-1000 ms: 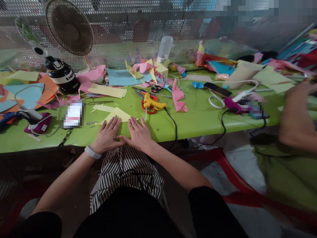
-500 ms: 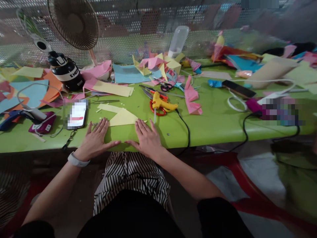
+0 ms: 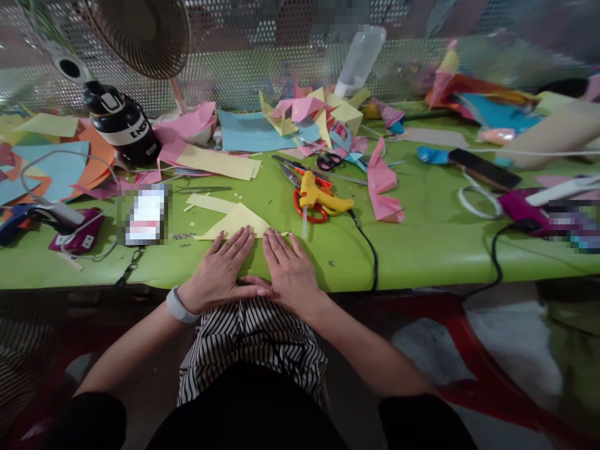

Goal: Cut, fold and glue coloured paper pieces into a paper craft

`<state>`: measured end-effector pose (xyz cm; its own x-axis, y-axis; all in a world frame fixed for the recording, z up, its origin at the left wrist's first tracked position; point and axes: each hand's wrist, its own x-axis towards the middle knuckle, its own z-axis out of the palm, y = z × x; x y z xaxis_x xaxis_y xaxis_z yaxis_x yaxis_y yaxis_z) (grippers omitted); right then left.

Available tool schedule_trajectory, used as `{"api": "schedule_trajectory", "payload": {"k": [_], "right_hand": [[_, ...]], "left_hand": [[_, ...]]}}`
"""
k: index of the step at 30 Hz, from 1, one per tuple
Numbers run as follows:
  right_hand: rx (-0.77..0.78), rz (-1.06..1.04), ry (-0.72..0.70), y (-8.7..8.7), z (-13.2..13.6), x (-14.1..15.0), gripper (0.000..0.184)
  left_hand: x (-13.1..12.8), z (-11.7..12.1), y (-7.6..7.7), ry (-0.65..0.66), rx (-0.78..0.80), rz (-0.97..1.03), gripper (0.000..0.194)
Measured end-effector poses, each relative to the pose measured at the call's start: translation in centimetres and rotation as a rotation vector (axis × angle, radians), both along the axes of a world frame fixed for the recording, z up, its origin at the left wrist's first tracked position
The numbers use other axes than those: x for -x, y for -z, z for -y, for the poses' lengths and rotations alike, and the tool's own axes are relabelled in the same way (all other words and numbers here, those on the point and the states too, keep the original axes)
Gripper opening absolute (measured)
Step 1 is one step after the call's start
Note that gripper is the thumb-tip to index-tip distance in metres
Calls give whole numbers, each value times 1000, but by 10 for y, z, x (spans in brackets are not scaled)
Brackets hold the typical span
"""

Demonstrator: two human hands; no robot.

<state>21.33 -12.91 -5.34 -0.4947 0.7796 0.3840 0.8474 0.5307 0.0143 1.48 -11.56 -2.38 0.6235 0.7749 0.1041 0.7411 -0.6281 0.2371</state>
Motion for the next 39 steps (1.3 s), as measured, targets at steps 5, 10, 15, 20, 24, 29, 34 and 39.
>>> {"api": "schedule_trajectory", "payload": {"k": [5, 10, 15, 20, 24, 29, 34, 39], "right_hand": [[20, -15, -1, -2, 1, -1, 81], [66, -14, 22, -6, 1, 1, 83], [125, 26, 53, -10, 0, 0, 84], [152, -16, 98, -11, 3, -8, 92], [174, -68, 128, -25, 0, 9, 96], [287, -50, -20, -42, -22, 53, 90], [354, -37, -24, -34, -28, 56, 93], [259, -44, 119, -25, -13, 32, 95]], "left_hand": [[4, -4, -4, 10, 44, -34, 117], [19, -11, -10, 9, 31, -69, 114], [36, -14, -14, -4, 40, -129, 113], [48, -12, -13, -72, -8, -177, 110], [51, -12, -12, -95, -33, -211, 108], [55, -16, -11, -60, -44, -222, 99], [56, -17, -9, -57, -77, -216, 102], [51, -14, -11, -74, -66, -174, 107]]}}
